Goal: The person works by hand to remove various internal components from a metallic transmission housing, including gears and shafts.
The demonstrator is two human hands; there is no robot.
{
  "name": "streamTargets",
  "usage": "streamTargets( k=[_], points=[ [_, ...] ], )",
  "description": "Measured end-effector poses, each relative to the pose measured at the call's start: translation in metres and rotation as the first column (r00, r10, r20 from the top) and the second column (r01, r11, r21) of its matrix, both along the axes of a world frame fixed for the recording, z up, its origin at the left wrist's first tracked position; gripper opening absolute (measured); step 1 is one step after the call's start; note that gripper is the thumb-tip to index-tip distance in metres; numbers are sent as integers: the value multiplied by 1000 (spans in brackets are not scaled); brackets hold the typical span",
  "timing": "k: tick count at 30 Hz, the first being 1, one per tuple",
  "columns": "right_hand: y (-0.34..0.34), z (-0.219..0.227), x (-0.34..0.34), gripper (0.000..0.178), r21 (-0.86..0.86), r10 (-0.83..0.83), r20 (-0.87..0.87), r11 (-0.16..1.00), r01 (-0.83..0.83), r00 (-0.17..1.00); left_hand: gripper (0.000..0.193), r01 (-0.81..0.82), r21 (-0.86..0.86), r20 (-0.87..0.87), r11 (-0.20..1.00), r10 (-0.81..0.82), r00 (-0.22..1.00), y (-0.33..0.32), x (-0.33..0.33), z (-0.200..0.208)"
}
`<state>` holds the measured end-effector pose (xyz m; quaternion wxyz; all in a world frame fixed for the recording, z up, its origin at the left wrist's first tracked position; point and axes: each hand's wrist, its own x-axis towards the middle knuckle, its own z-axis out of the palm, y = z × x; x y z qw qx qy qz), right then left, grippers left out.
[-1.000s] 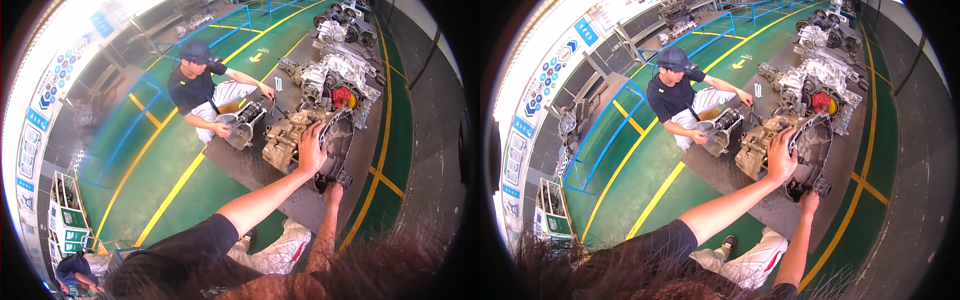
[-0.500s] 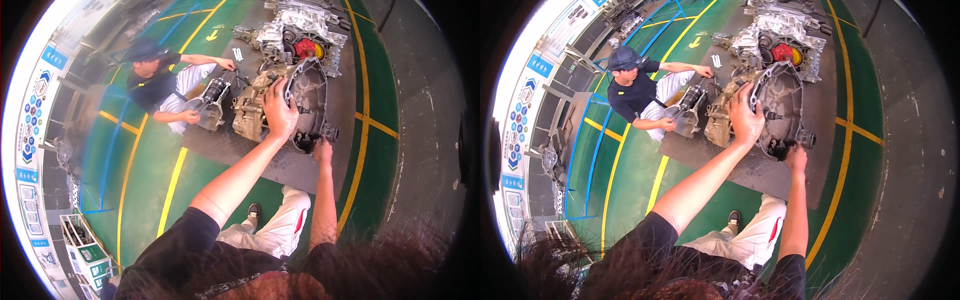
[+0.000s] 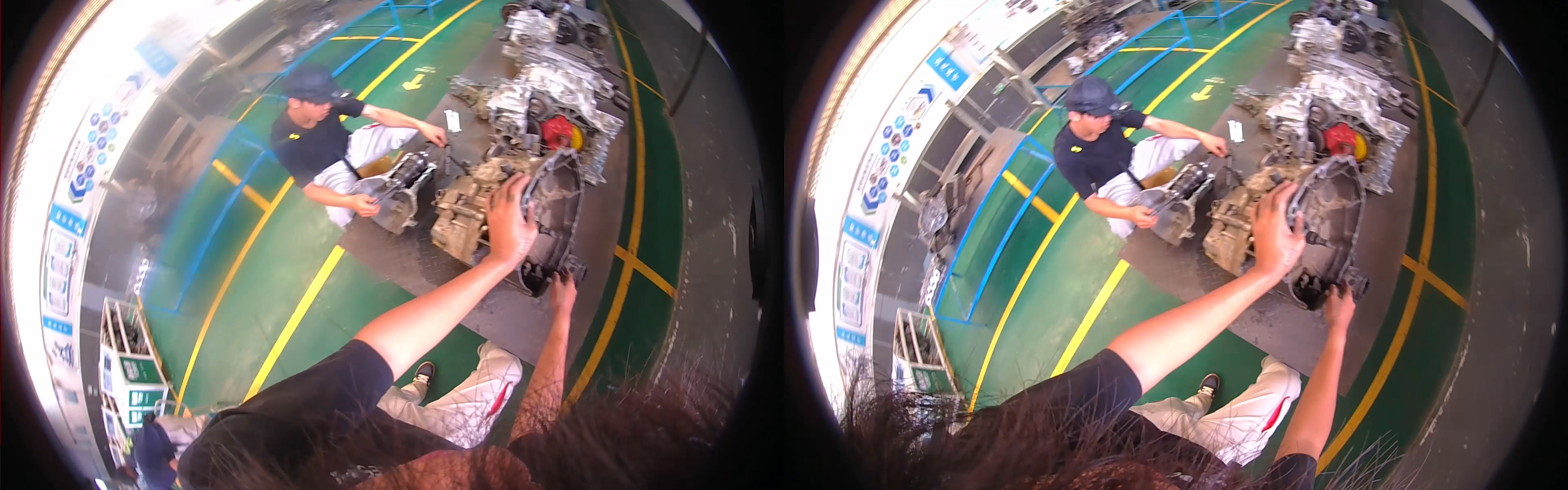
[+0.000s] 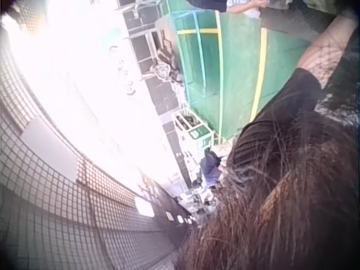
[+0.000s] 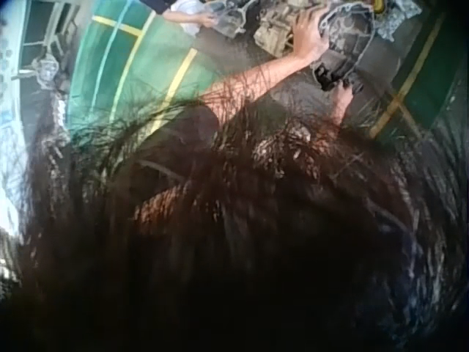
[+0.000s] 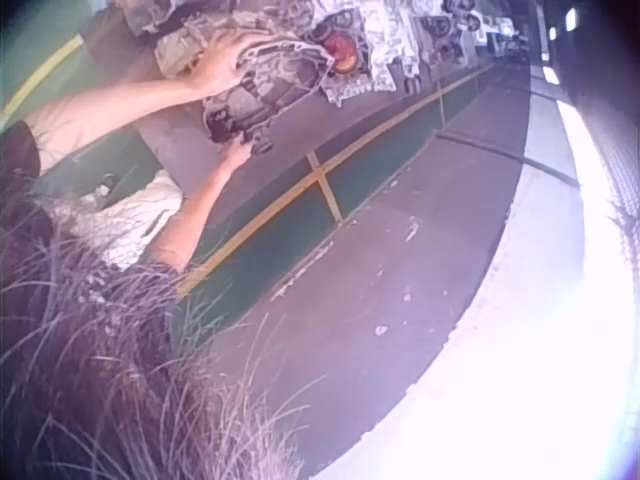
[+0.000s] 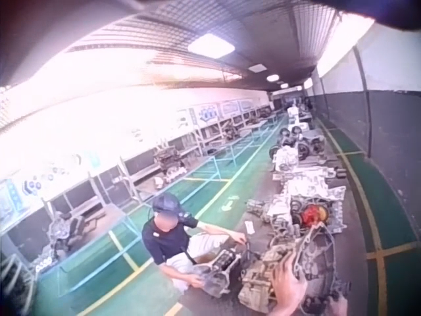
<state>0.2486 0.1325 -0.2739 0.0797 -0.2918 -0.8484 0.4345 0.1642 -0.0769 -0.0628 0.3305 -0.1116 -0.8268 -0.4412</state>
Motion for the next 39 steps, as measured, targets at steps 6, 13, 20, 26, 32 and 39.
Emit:
streamTargets(
  k=[6, 13, 20, 26, 32, 39],
  points=[
    [1, 10, -2, 51, 76, 62, 82, 995, -68, 995, 56, 8, -7, 34, 1000, -8, 999, 0, -1, -2],
    [-6, 14, -1, 46, 175, 69, 164, 980, -98, 984, 57, 13, -2, 31, 1000, -13, 999, 0, 0, 1],
    [-12, 6, -1, 42, 300, 95, 122, 945, -128, 988, 55, 13, 7, 41, 1000, -13, 999, 0, -1, -1],
    [-10, 13, -1, 38, 299, 101, 109, 945, -129, 989, 52, 0, -10, 45, 1000, 1, 999, 1, -2, -3],
    [-15, 16, 0, 41, 302, 70, 159, 946, -116, 985, 54, 1, -19, 24, 1000, -1, 1000, 0, -2, 0],
    [-13, 9, -2, 42, 284, 67, 174, 952, -116, 982, 52, -2, 6, 26, 1000, 2, 1000, 3, -2, -2]
  ],
)
